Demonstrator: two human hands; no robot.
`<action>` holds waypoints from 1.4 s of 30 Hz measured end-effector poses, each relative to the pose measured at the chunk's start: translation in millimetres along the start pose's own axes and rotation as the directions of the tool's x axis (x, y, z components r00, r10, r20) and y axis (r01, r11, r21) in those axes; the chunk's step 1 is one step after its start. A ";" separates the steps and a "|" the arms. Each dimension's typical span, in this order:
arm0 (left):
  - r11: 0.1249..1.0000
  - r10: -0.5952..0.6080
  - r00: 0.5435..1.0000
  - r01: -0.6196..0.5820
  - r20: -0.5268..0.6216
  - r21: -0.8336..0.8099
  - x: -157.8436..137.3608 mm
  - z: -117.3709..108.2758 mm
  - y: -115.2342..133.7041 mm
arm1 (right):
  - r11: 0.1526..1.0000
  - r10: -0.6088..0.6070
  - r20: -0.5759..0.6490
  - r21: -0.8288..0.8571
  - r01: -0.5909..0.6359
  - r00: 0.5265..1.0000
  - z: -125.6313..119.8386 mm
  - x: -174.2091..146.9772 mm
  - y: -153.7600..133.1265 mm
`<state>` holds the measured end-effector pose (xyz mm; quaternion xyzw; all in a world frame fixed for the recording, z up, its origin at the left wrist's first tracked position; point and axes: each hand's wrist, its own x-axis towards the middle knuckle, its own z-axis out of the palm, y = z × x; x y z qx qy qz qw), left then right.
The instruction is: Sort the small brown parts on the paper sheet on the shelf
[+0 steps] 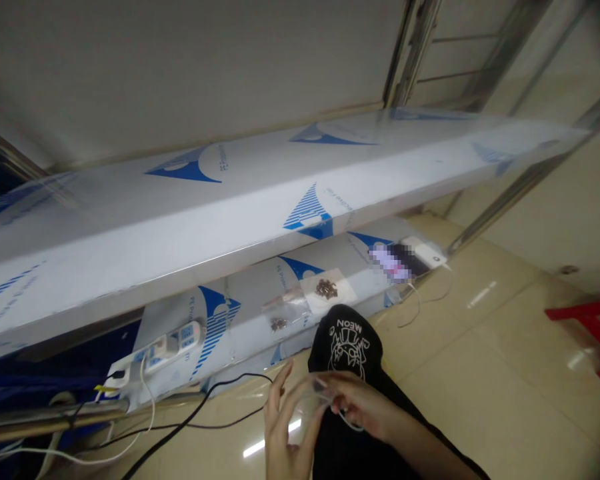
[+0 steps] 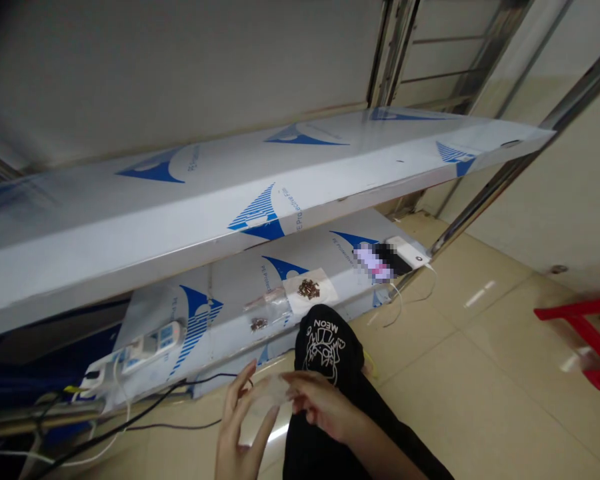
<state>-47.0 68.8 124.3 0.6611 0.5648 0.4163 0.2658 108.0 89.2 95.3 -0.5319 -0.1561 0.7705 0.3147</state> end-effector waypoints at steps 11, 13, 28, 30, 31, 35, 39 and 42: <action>0.997 -0.068 0.977 0.071 0.200 -0.007 -6.1 -14.2 24.5 | 0.695 -0.550 0.153 -0.462 0.551 0.821 19.2 -56.2 -12.4; 0.993 -0.097 0.973 0.110 0.211 -0.049 -8.2 -13.7 26.4 | 0.675 -0.562 0.188 -0.459 0.578 0.806 25.9 -59.8 -13.1; 0.893 -0.313 0.948 0.277 -0.049 -0.356 -21.2 -16.6 29.6 | 0.762 -0.564 0.068 -0.342 0.551 0.823 33.7 -67.9 -16.0; 0.882 -0.331 0.942 0.290 -0.050 -0.373 -19.3 -17.6 29.1 | 0.773 -0.551 0.098 -0.316 0.551 0.829 33.6 -69.3 -18.0; 0.876 -0.338 0.940 0.296 -0.045 -0.381 -18.2 -18.8 29.4 | 0.776 -0.545 0.114 -0.306 0.551 0.831 33.3 -69.7 -18.8; 0.864 -0.336 0.941 0.292 -0.038 -0.410 -13.8 -25.8 32.9 | 0.784 -0.531 0.167 -0.276 0.556 0.831 33.6 -68.8 -20.6; 0.871 -0.294 0.956 0.262 -0.014 -0.416 -11.2 -29.3 35.1 | 0.782 -0.544 0.176 -0.248 0.571 0.821 37.6 -68.1 -22.1; 0.877 -0.288 0.957 0.255 -0.021 -0.407 -10.9 -28.2 33.6 | 0.777 -0.555 0.161 -0.250 0.578 0.816 40.2 -69.7 -24.1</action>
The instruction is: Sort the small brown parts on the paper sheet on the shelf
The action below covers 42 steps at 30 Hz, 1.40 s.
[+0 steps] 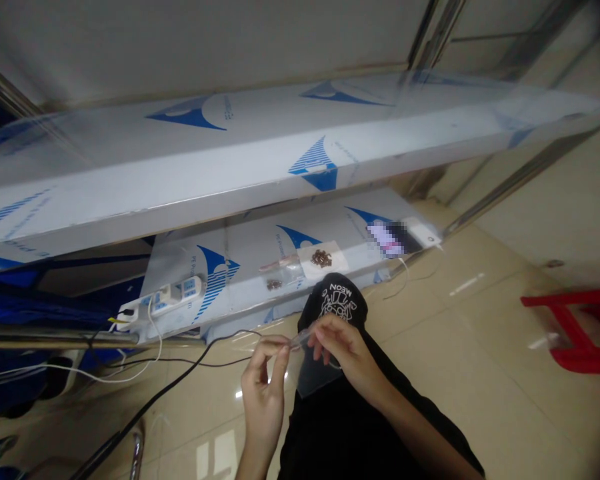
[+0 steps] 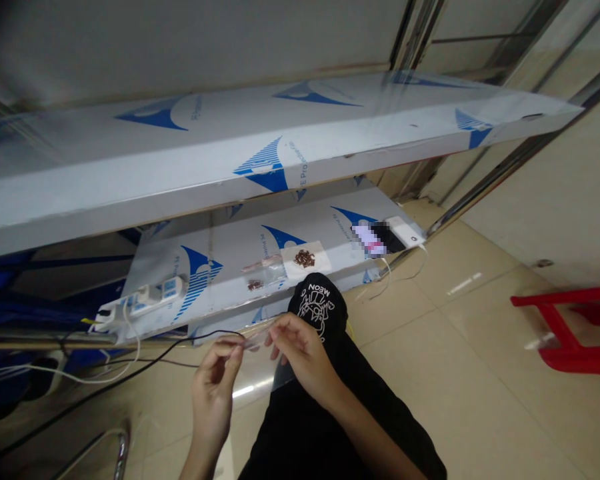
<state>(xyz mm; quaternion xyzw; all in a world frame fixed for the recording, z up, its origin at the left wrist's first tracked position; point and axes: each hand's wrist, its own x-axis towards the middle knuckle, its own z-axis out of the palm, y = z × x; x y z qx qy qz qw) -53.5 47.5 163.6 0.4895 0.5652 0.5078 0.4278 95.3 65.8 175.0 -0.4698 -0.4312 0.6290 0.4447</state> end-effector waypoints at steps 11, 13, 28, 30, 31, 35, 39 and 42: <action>0.998 0.010 1.000 -0.010 0.007 0.064 7.4 4.1 0.4 | 1.000 -0.019 -0.034 -0.016 0.019 0.999 -5.6 -0.4 -1.6; 0.998 0.013 1.000 -0.015 0.024 0.066 6.9 6.3 3.0 | 0.999 -0.017 -0.041 -0.032 0.016 0.999 -4.8 -1.2 0.1; 0.990 0.084 0.996 -0.082 -0.010 0.115 3.2 12.8 7.2 | 0.995 -0.045 -0.080 -0.092 0.038 0.996 2.3 -10.0 -0.1; 0.990 0.079 0.997 -0.075 -0.024 0.120 1.4 12.9 4.9 | 0.993 -0.045 -0.075 -0.111 0.036 0.996 2.1 -10.5 0.2; 0.990 0.074 0.997 -0.071 -0.021 0.122 0.6 12.8 4.4 | 0.993 -0.045 -0.072 -0.116 0.036 0.996 2.0 -10.6 0.5; 0.989 0.063 0.998 -0.058 -0.030 0.134 -1.9 12.7 5.3 | 0.993 -0.037 -0.058 -0.111 0.030 0.998 2.7 -10.2 0.6; 0.991 0.064 0.996 -0.056 -0.061 0.120 -2.9 14.0 6.3 | 0.995 -0.019 -0.051 -0.099 0.014 0.999 4.6 -8.4 -1.8; 0.992 0.065 0.995 -0.056 -0.078 0.117 -2.4 14.2 5.8 | 0.996 -0.005 -0.056 -0.093 0.000 0.998 5.9 -5.5 -1.0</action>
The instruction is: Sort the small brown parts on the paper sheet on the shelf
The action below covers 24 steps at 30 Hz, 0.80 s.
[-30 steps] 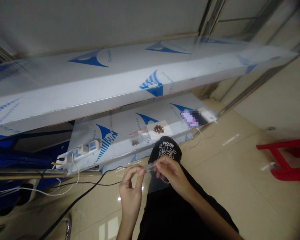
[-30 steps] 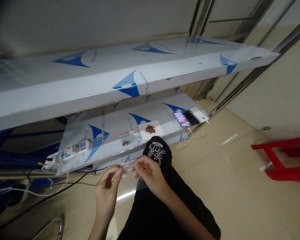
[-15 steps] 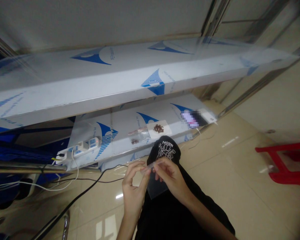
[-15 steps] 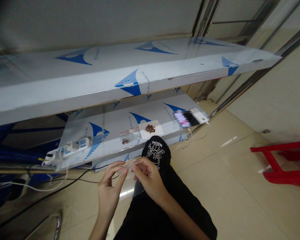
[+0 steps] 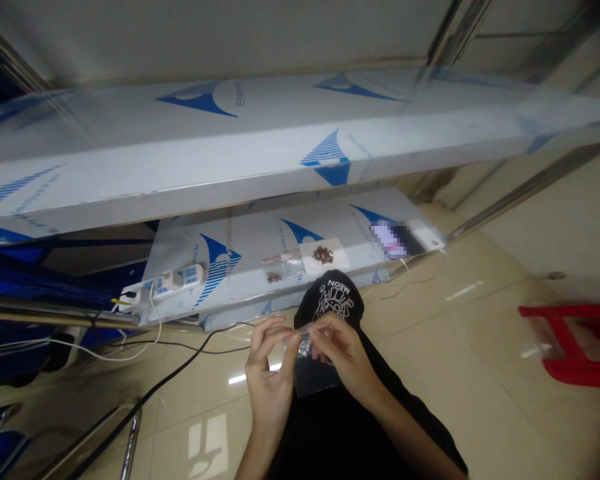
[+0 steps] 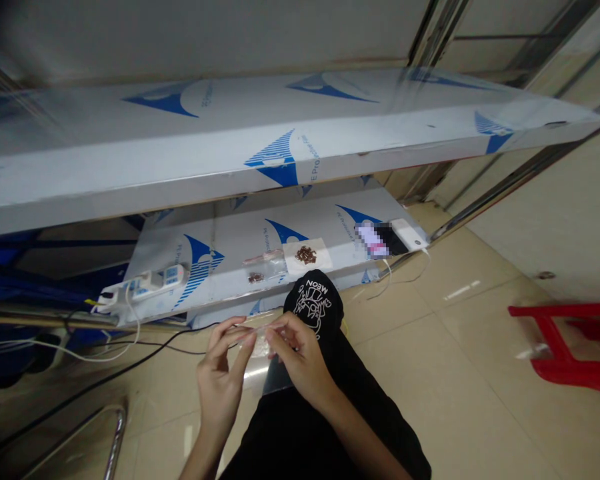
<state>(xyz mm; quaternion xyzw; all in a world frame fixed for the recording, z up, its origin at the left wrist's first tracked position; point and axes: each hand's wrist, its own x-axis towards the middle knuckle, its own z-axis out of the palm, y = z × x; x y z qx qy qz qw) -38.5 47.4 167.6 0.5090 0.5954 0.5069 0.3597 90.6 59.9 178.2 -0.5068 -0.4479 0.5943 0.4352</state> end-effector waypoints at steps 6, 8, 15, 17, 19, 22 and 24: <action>1.000 -0.014 0.997 0.015 0.076 -0.006 5.0 -8.9 -0.5 | 0.999 -0.002 0.005 0.039 0.002 1.000 4.1 5.1 11.9; 1.000 -0.020 0.995 0.020 0.096 -0.004 6.3 -13.1 -1.1 | 1.000 -0.008 0.003 0.025 0.008 1.000 6.5 4.7 13.9; 1.000 0.011 0.997 -0.012 0.078 0.020 1.8 -17.2 -5.7 | 1.000 -0.001 0.036 0.030 0.000 0.999 16.1 -0.6 9.3; 1.000 0.021 0.998 -0.022 0.065 0.010 -0.3 -16.8 -5.2 | 1.000 0.001 0.046 0.022 -0.002 0.999 17.0 -1.6 7.9; 0.999 0.034 0.997 -0.034 0.064 0.001 -1.9 -16.9 -3.8 | 1.000 -0.007 0.048 -0.001 0.007 0.999 17.1 -2.2 7.5; 0.999 0.047 0.996 -0.046 0.074 -0.015 -3.1 -18.0 -2.3 | 0.998 -0.052 0.037 -0.032 0.053 0.998 17.1 -2.3 8.9; 0.998 0.048 0.996 -0.045 0.077 -0.036 -3.1 -18.9 -2.7 | 0.996 -0.079 0.033 -0.036 0.080 0.996 17.2 -2.1 10.8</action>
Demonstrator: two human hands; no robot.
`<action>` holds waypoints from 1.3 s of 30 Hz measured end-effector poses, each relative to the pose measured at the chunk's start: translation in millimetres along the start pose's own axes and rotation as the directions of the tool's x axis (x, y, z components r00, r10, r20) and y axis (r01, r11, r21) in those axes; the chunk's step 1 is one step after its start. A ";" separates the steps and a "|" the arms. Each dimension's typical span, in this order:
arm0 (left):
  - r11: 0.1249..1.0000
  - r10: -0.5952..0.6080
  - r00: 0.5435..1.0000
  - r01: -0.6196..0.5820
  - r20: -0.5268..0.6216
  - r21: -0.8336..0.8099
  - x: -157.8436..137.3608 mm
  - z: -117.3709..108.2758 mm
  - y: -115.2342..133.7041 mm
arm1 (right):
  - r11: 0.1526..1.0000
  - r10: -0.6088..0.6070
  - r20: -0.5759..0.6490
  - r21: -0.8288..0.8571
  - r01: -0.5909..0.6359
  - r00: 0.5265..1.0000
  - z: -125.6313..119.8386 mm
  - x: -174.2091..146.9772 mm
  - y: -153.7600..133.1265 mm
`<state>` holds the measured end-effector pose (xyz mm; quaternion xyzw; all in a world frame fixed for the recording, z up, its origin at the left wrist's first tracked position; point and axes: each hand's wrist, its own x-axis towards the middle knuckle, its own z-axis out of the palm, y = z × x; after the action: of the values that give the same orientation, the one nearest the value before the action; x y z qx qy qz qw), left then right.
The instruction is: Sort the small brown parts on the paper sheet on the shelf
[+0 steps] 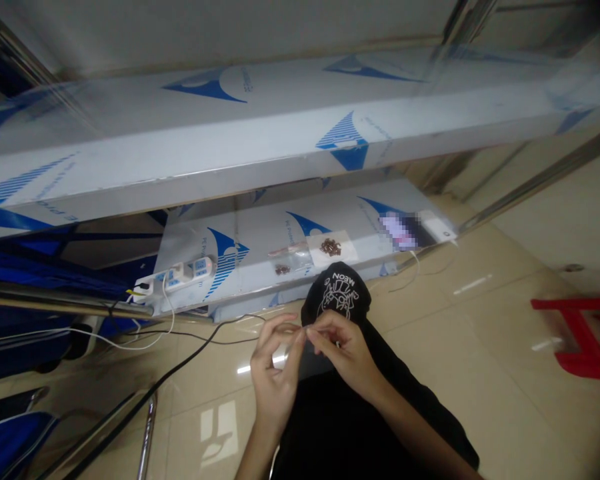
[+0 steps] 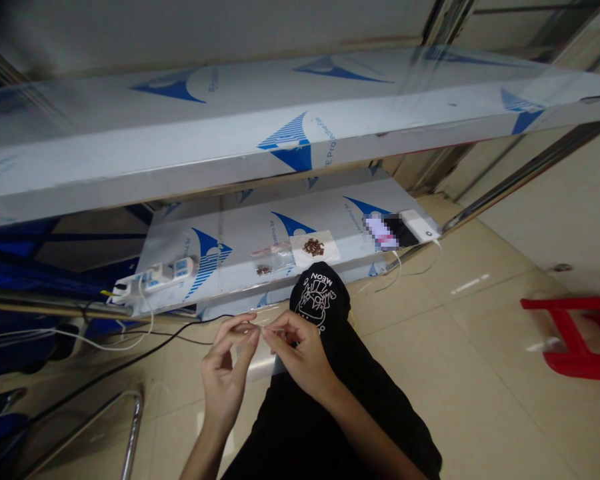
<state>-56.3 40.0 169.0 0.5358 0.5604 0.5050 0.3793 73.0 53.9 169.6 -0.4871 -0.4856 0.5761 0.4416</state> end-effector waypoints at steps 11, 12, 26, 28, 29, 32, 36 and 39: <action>0.998 -0.057 0.982 0.060 0.177 -0.009 10.1 -8.2 -9.6 | 0.995 -0.028 0.060 -0.089 0.033 0.998 -14.9 -3.7 -3.6; 0.998 -0.063 0.982 0.066 0.180 -0.012 10.8 -8.4 -9.6 | 0.996 -0.028 0.054 -0.084 0.033 0.998 -15.8 -4.0 -3.6; 0.982 -0.152 0.985 0.160 0.078 -0.105 16.7 13.8 -10.3 | 0.972 0.159 -0.080 0.188 -0.142 0.984 -29.2 6.2 8.2; 0.989 -0.125 0.990 0.130 0.069 -0.070 18.2 19.5 -12.4 | 0.974 0.180 -0.088 0.152 -0.165 0.980 -32.6 10.0 13.2; 0.993 -0.109 0.992 0.112 0.070 -0.045 18.8 21.8 -13.5 | 0.976 0.185 -0.089 0.131 -0.173 0.979 -33.9 12.0 16.2; 0.997 -0.072 0.993 0.070 0.090 0.019 21.0 26.6 -18.4 | 0.979 0.189 -0.067 0.090 -0.183 0.980 -35.3 17.9 25.4; 0.998 -0.019 0.997 0.014 0.078 0.061 28.8 29.7 -28.1 | 0.984 0.167 -0.031 0.073 -0.164 0.986 -32.1 27.6 33.1; 0.995 0.009 0.996 -0.018 0.083 0.099 38.2 31.1 -33.3 | 0.982 0.167 -0.016 0.096 -0.165 0.986 -30.1 37.1 32.8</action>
<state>-38.8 85.4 134.8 0.5783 0.5651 0.4563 0.3715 96.7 89.7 130.6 -0.5115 -0.4102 0.6273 0.4202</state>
